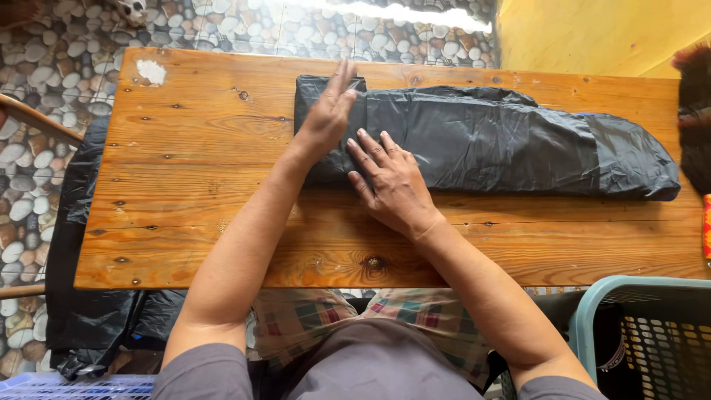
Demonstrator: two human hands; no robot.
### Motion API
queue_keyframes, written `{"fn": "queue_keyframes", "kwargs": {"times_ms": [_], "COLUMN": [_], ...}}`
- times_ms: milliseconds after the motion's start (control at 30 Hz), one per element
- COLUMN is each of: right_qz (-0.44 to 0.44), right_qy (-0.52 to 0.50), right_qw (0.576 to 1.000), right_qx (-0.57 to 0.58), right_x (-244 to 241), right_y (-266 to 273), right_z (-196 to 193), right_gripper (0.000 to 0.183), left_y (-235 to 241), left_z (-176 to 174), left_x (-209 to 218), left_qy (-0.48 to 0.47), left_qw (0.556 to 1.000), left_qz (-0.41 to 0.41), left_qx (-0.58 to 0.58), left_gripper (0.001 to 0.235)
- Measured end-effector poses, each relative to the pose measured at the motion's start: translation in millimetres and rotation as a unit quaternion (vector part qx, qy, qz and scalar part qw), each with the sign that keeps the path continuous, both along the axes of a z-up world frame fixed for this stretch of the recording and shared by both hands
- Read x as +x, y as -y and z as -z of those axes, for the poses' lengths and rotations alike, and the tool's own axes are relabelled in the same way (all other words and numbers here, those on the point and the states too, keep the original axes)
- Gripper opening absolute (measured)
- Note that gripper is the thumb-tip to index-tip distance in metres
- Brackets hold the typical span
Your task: The person folds a large black plastic sheet on a wooden table, smoothing and rolling it into a compact bundle. They then place the folded bundle into a black drawstring bag and pull the drawstrings to close it.
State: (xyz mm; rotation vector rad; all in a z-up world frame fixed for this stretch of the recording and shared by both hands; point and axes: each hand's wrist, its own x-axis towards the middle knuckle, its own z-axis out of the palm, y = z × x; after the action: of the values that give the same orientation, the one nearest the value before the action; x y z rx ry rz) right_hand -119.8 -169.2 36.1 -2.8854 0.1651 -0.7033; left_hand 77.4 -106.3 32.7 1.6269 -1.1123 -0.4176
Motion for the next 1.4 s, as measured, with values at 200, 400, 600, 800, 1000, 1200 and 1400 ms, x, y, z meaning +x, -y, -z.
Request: {"fn": "queue_keyframes", "kwargs": {"times_ms": [200,400,600,800,1000,1200,1400], "right_qz": [-0.007,0.003,0.004,0.008,-0.061,-0.111,-0.087], "right_qy": [-0.009,-0.012,-0.029,-0.036,-0.028,-0.044,-0.005], "right_qw": [1.0,1.0,0.998,0.995,0.979,0.91,0.92], "right_qx": [-0.002,0.014,0.056,0.094,0.194,0.397,0.382], "right_x": [-1.3,-1.4,-2.4,-0.4,4.9,11.1,-4.4], "right_y": [4.6,8.1,10.9,17.5,40.7,73.5,80.7], "right_z": [1.9,6.5,4.4,14.7,17.3,5.6,-14.5], "right_gripper": [0.048,0.046,0.052,0.053,0.051,0.037,0.034], "left_y": [-68.1,-105.4,-79.9,-54.5,-40.1,-33.8,-31.5], "left_z": [-20.6,4.9,-7.2,17.2,25.0,7.6,20.9], "left_x": [-22.4,-21.6,-90.0,-111.2,-123.8,-132.3,-127.4], "left_qy": [0.19,0.043,-0.196,-0.195,0.062,0.151,0.235], "left_qw": [0.945,0.92,0.932,0.915,0.929,0.928,0.922], "left_qz": [-0.233,-0.243,-0.303,-0.352,-0.364,-0.336,-0.289], "left_qx": [0.132,0.304,-0.006,0.04,-0.006,0.056,0.11], "left_gripper": [0.053,0.074,0.07,0.058,0.059,0.071,0.085]}}
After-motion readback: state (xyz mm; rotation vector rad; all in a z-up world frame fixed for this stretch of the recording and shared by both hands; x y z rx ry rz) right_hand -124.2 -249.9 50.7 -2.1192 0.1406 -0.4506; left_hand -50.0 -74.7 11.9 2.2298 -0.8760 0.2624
